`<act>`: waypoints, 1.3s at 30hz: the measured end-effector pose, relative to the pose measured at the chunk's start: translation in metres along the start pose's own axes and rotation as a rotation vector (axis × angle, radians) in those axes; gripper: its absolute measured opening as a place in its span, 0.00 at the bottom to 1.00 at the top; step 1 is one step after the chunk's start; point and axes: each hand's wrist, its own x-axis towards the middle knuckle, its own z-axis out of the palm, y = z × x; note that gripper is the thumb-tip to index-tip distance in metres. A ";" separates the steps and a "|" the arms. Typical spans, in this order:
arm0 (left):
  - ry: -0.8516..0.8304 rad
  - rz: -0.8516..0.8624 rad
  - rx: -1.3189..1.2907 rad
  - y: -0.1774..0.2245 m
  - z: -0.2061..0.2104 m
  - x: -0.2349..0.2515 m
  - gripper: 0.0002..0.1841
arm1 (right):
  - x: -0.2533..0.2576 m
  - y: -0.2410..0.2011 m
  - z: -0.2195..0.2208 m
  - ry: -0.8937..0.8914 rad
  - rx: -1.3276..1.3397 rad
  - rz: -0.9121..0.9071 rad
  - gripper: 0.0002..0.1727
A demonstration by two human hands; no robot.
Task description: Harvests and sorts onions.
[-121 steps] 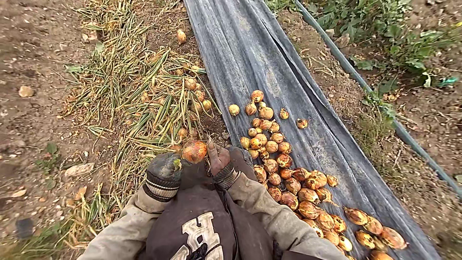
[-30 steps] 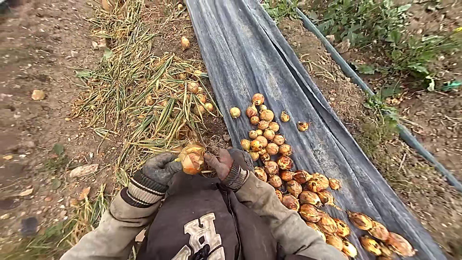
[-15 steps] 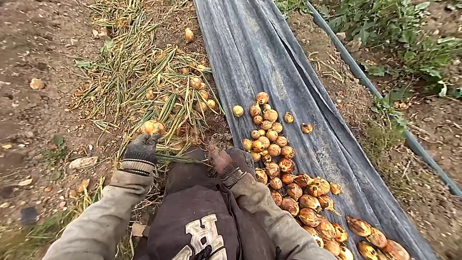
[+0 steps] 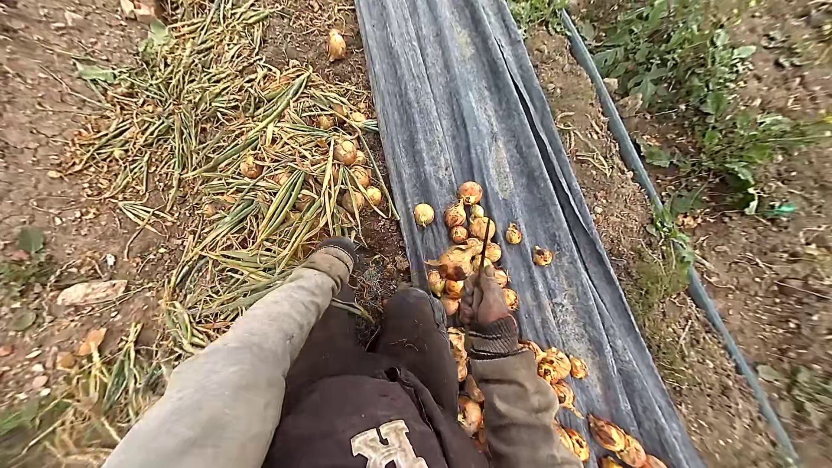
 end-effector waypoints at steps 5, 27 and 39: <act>0.018 -0.275 -0.201 -0.038 0.049 0.068 0.25 | 0.016 -0.003 -0.043 0.068 -0.431 0.064 0.37; 0.079 0.331 -1.096 -0.130 0.037 -0.207 0.10 | -0.054 0.071 0.105 -0.646 -0.440 -0.238 0.35; 0.494 0.331 -0.594 -0.088 0.039 -0.227 0.20 | -0.078 0.072 0.075 -0.319 -0.444 -0.271 0.39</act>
